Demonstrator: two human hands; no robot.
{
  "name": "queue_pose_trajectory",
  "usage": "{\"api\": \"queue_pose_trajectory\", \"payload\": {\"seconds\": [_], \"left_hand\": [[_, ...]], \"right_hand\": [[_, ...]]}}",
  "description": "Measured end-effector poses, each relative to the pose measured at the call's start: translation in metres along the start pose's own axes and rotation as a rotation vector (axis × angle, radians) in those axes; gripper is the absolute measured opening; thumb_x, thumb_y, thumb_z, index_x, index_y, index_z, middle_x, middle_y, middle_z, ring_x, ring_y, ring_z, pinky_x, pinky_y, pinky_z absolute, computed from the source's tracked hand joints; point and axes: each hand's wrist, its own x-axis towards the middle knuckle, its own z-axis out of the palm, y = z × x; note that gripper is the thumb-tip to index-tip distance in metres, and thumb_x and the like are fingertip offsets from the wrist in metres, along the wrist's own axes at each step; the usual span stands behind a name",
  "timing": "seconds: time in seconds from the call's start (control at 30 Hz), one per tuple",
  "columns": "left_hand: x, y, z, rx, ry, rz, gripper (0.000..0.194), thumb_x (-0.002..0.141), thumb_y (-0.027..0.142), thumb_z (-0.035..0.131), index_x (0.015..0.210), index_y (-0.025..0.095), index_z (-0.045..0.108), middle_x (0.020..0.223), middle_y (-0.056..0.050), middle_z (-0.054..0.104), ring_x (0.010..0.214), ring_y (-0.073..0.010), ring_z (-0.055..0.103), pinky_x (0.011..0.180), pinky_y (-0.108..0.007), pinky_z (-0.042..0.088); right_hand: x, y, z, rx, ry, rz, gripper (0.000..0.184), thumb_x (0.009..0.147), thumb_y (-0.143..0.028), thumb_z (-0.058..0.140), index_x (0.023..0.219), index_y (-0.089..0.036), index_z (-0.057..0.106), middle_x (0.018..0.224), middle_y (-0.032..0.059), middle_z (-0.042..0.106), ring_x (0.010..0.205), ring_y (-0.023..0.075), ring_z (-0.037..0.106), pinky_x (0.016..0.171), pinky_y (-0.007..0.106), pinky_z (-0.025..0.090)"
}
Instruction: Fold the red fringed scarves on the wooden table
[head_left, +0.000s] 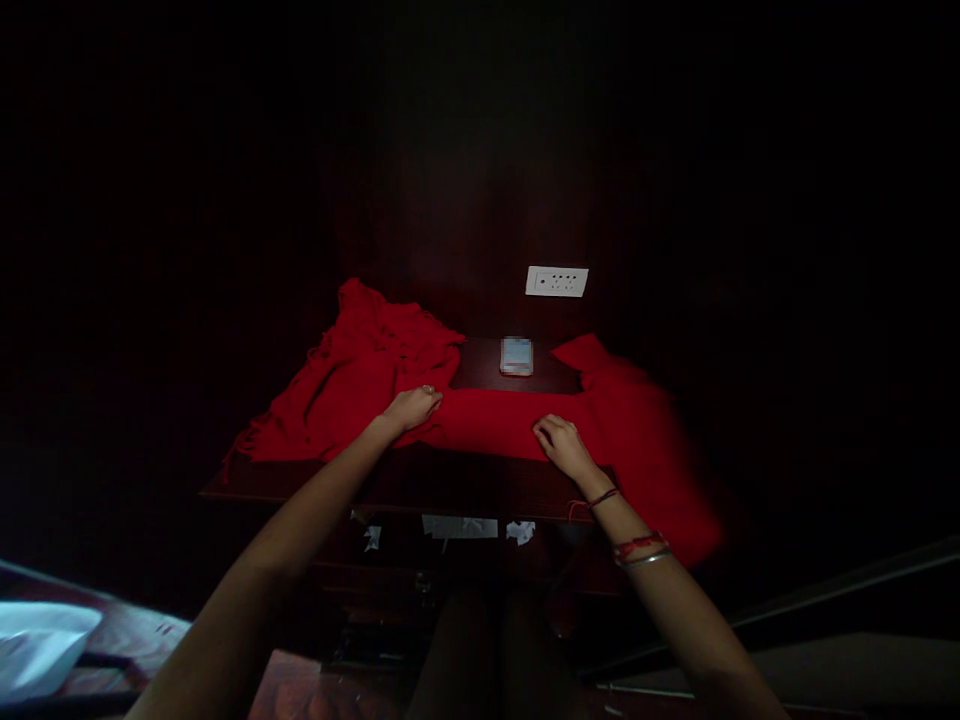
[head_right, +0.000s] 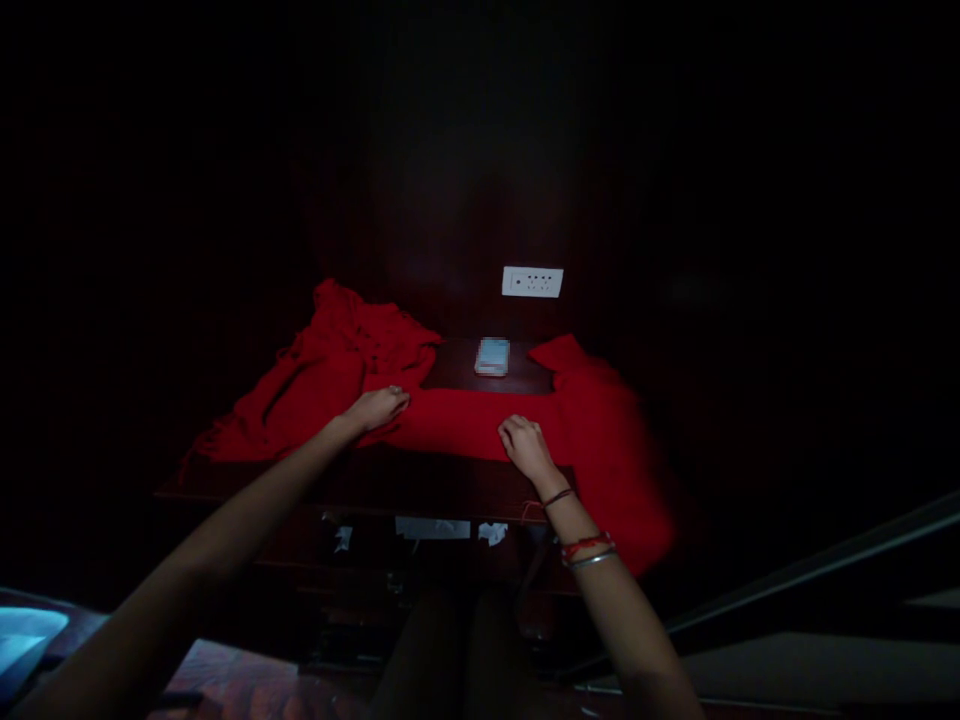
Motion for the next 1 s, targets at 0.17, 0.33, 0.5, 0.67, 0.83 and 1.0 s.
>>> {"api": "queue_pose_trajectory", "payload": {"seconds": [0.17, 0.33, 0.5, 0.67, 0.83, 1.0], "left_hand": [[-0.023, -0.004, 0.026, -0.016, 0.088, -0.063, 0.026, 0.085, 0.026, 0.027, 0.094, 0.018, 0.05, 0.092, -0.007, 0.049, 0.086, -0.0162, 0.048, 0.077, -0.027, 0.039], [-0.025, -0.008, 0.025, -0.056, 0.053, -0.003, 0.031, 0.085, 0.032, 0.028, 0.104, 0.017, 0.048, 0.102, -0.008, 0.049, 0.095, -0.0177, 0.045, 0.082, -0.03, 0.036], [-0.033, -0.017, 0.026, -0.132, -0.125, 0.107, 0.045, 0.085, 0.042, 0.022, 0.126, 0.025, 0.025, 0.131, -0.005, 0.029, 0.117, -0.0191, 0.027, 0.092, -0.037, 0.024], [-0.039, -0.03, 0.028, -0.131, -0.256, 0.097, 0.052, 0.083, 0.047, 0.021, 0.13, 0.025, 0.016, 0.136, -0.004, 0.014, 0.123, -0.0198, 0.013, 0.096, -0.038, 0.015], [-0.022, 0.005, 0.011, -0.114, -0.142, 0.131, 0.047, 0.084, 0.039, 0.024, 0.128, 0.021, 0.024, 0.135, -0.007, 0.018, 0.123, -0.0205, 0.013, 0.097, -0.037, 0.016], [0.007, 0.045, 0.013, -0.221, -0.106, 0.187, 0.045, 0.085, 0.041, 0.023, 0.127, 0.025, 0.025, 0.134, -0.004, 0.022, 0.122, -0.0191, 0.019, 0.096, -0.036, 0.019]], "right_hand": [[0.002, -0.007, -0.004, -0.162, -0.099, 0.07, 0.03, 0.085, -0.025, 0.024, 0.089, -0.017, 0.052, 0.092, 0.0082, 0.054, 0.089, 0.0171, 0.046, 0.076, 0.028, 0.033], [0.006, -0.008, -0.006, -0.275, -0.212, 0.054, 0.035, 0.086, -0.026, 0.019, 0.097, -0.015, 0.05, 0.102, 0.0125, 0.05, 0.095, 0.0209, 0.042, 0.08, 0.034, 0.031], [-0.001, 0.004, -0.004, -0.236, -0.196, 0.074, 0.039, 0.086, -0.032, 0.018, 0.107, -0.015, 0.046, 0.109, 0.0109, 0.048, 0.101, 0.0194, 0.041, 0.085, 0.035, 0.03], [-0.013, 0.022, -0.005, -0.192, -0.304, 0.121, 0.045, 0.085, -0.039, 0.015, 0.126, -0.025, 0.026, 0.132, 0.0025, 0.027, 0.12, 0.0191, 0.02, 0.096, 0.044, 0.016], [0.002, 0.011, -0.016, -0.178, -0.348, 0.148, 0.049, 0.084, -0.044, 0.014, 0.127, -0.024, 0.026, 0.134, 0.0047, 0.022, 0.122, 0.0228, 0.016, 0.094, 0.05, 0.013], [0.016, -0.009, -0.013, -0.144, -0.351, 0.079, 0.057, 0.079, -0.056, 0.013, 0.13, -0.03, 0.016, 0.137, 0.0009, 0.013, 0.123, 0.0265, 0.007, 0.093, 0.055, 0.01]]}}
